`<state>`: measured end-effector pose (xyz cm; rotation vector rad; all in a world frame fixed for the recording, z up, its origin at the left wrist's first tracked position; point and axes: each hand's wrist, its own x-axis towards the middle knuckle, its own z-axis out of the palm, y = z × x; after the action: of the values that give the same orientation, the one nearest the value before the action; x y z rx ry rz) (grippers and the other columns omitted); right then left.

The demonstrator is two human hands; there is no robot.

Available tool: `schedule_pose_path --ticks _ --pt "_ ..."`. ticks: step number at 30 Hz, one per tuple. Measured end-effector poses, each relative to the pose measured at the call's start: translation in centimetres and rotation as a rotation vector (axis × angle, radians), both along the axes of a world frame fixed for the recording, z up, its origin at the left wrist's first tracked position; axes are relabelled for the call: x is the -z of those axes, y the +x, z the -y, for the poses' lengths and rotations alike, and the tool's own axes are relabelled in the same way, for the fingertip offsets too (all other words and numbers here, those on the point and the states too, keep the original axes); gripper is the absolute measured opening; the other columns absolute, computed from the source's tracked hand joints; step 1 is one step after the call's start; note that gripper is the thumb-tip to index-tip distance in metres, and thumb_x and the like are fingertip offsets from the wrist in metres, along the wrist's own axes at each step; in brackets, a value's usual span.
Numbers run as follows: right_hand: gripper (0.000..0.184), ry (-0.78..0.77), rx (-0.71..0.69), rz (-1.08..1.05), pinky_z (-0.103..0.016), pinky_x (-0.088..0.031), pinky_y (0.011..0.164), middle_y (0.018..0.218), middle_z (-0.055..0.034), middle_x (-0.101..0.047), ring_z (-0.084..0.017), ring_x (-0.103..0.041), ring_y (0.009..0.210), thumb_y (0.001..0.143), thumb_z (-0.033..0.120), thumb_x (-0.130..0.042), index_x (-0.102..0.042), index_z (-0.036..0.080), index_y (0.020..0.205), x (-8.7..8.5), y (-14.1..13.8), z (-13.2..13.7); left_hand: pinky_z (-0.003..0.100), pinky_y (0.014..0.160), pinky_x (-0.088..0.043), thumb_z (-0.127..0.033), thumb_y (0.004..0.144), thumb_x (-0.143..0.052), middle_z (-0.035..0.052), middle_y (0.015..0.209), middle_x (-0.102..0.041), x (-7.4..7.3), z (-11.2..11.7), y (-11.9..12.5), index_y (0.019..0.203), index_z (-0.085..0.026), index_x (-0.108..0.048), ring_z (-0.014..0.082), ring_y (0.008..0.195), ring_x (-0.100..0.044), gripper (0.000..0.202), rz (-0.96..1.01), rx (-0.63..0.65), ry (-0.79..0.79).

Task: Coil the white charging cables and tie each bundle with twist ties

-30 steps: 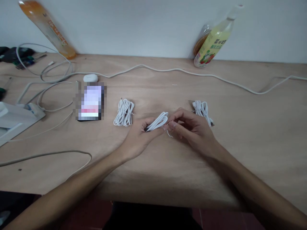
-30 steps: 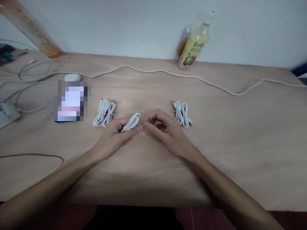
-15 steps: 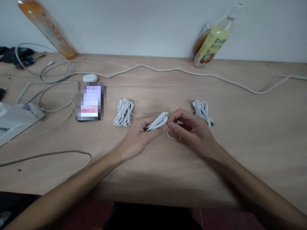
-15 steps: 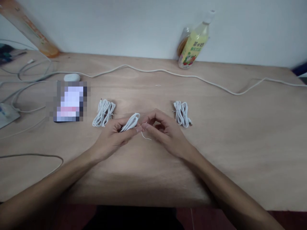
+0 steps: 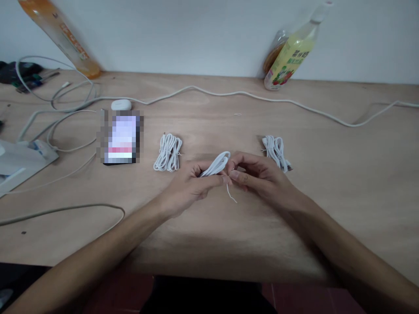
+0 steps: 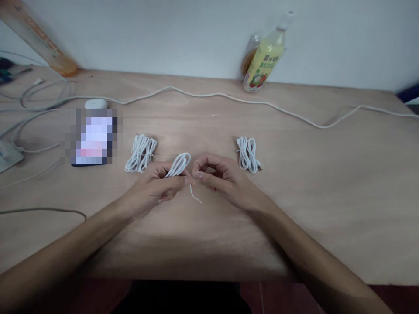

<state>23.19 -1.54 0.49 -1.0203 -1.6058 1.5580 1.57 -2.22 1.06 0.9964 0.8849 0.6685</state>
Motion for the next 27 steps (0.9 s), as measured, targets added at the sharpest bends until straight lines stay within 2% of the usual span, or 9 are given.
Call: schedule_pose_path --ticks 4,11,16,27 --pt "0.040 -0.008 -0.004 0.015 -0.029 -0.038 0.057 0.080 0.0003 -0.067 -0.012 -0.047 0.064 0.095 0.060 -0.082 -0.074 0.022 0.086 -0.19 0.03 -0.16 0.024 0.045 -0.015 -0.039 0.080 -0.090 -0.0101 0.052 -0.034 -0.06 -0.13 -0.03 0.075 -0.020 -0.075 0.0059 0.047 -0.022 0.025 0.018 0.012 -0.037" --pt "0.028 0.070 0.187 -0.017 -0.029 -0.043 0.058 0.079 0.0009 -0.069 -0.013 -0.053 0.064 0.093 0.048 -0.085 -0.075 0.024 0.084 0.17 -0.03 -0.13 0.024 0.045 -0.015 -0.039 0.079 -0.095 -0.0104 0.052 -0.038 -0.04 -0.08 0.00 0.086 -0.019 -0.081 0.0062 0.046 -0.027 0.026 -0.064 -0.058 -0.005" --pt "0.023 0.103 0.269 -0.007 -0.027 -0.042 0.053 0.081 -0.0005 -0.071 -0.014 -0.058 0.068 0.091 0.043 -0.085 -0.076 0.024 0.084 0.48 0.00 -0.17 0.024 0.045 -0.020 -0.040 0.078 -0.096 -0.0097 0.053 -0.041 -0.04 -0.05 0.16 0.080 -0.020 -0.079 0.0065 0.047 -0.029 0.026 -0.093 -0.100 0.022" --pt "0.027 0.105 0.285 0.009 -0.030 -0.056 0.061 0.081 -0.0009 -0.075 -0.016 -0.065 0.071 0.088 0.049 -0.090 -0.077 0.025 0.083 0.57 -0.23 -0.07 0.024 0.044 -0.021 -0.046 0.079 -0.094 -0.0092 0.056 -0.042 -0.06 0.14 0.18 0.085 -0.021 -0.079 0.0068 0.048 -0.030 0.030 -0.109 -0.153 0.020"
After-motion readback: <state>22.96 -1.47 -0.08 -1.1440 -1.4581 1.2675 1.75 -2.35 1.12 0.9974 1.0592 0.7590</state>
